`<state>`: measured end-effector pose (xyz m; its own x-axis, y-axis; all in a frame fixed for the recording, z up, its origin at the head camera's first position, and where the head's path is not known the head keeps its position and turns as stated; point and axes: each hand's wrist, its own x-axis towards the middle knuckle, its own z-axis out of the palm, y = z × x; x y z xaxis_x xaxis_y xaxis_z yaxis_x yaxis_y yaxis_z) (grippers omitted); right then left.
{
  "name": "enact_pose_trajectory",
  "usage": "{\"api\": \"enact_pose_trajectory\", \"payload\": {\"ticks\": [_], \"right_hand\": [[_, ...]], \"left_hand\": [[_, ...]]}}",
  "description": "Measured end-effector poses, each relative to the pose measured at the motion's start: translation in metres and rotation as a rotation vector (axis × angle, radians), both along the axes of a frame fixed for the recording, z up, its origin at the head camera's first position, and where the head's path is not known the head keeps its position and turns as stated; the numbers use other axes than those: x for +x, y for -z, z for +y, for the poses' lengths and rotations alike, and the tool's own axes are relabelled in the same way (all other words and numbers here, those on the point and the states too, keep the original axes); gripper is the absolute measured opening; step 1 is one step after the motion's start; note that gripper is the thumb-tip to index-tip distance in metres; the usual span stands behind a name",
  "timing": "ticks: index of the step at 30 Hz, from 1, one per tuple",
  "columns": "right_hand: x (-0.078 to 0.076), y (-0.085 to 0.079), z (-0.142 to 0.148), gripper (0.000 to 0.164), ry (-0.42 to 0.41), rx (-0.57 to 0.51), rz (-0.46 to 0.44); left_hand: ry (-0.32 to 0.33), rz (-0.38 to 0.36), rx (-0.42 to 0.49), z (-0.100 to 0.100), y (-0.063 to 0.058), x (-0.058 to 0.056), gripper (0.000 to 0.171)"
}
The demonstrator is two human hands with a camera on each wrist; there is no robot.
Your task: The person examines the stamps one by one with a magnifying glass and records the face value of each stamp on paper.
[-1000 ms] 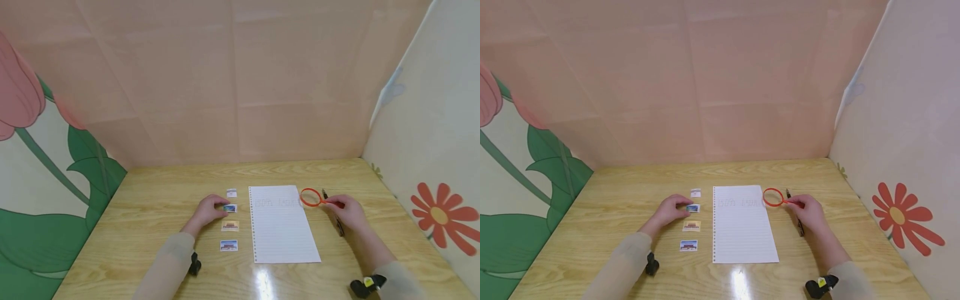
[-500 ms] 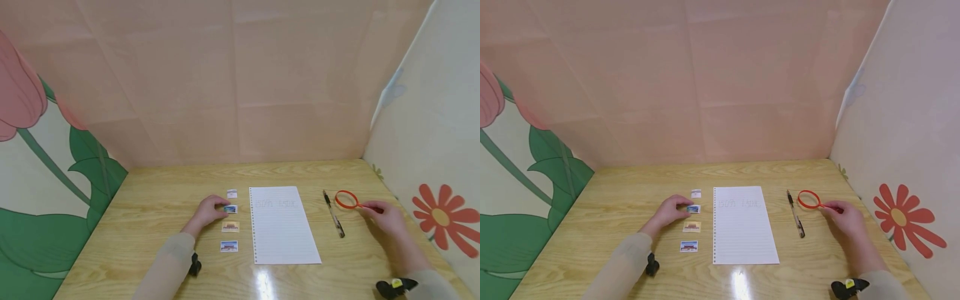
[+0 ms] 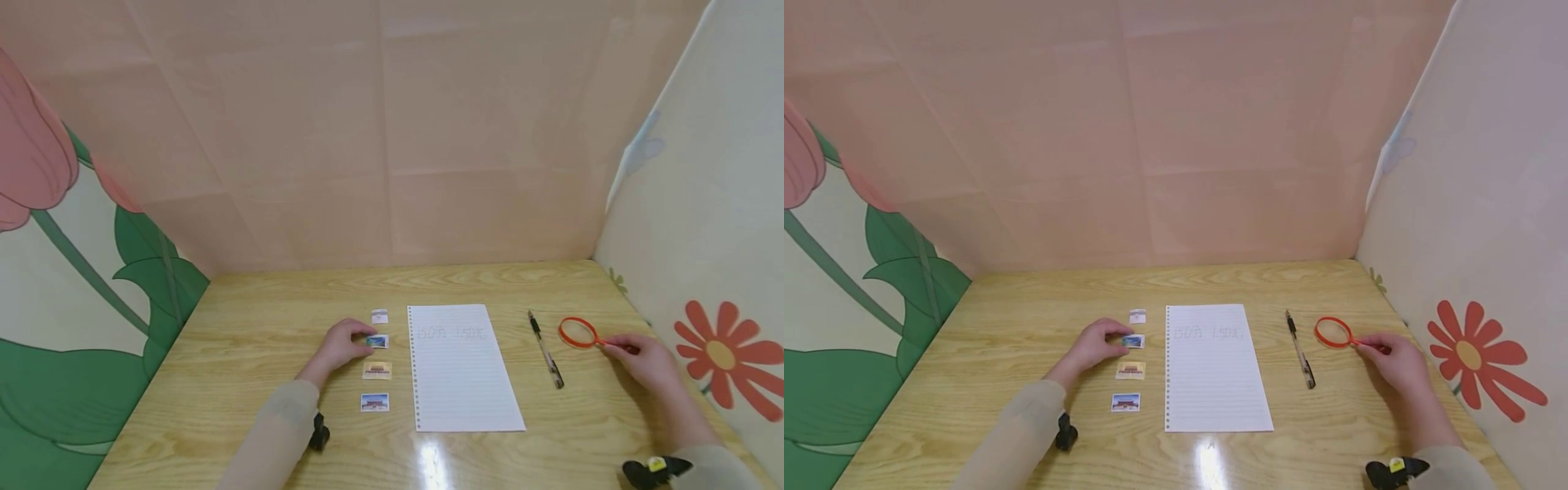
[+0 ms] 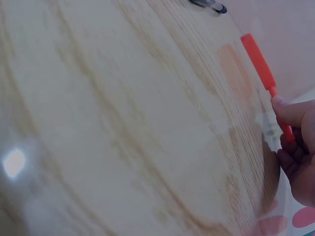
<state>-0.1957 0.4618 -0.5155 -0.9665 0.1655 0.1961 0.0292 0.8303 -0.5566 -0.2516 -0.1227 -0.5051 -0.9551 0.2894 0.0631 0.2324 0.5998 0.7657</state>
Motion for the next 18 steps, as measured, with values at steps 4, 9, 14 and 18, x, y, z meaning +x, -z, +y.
{"api": "enact_pose_trajectory", "payload": {"ticks": [4,9,14,18], "right_hand": [[0.0007,-0.0005,-0.0001,0.033,0.009,0.005,-0.018],[0.0022,-0.0019,0.0005,0.031,0.006,0.013,-0.008],[0.0024,0.0017,0.0027,0.03,0.005,0.015,0.005],[0.0023,0.0037,0.0032,0.032,0.003,0.007,0.01]], "left_hand": [[0.014,0.004,0.003,-0.0005,-0.0021,0.001,0.031],[0.024,-0.001,-0.002,-0.001,-0.0038,0.0015,0.031],[0.022,-0.01,-0.002,-0.0012,-0.0024,0.0014,0.031],[0.015,-0.013,0.0,-0.0011,-0.0007,0.0002,0.031]]}}
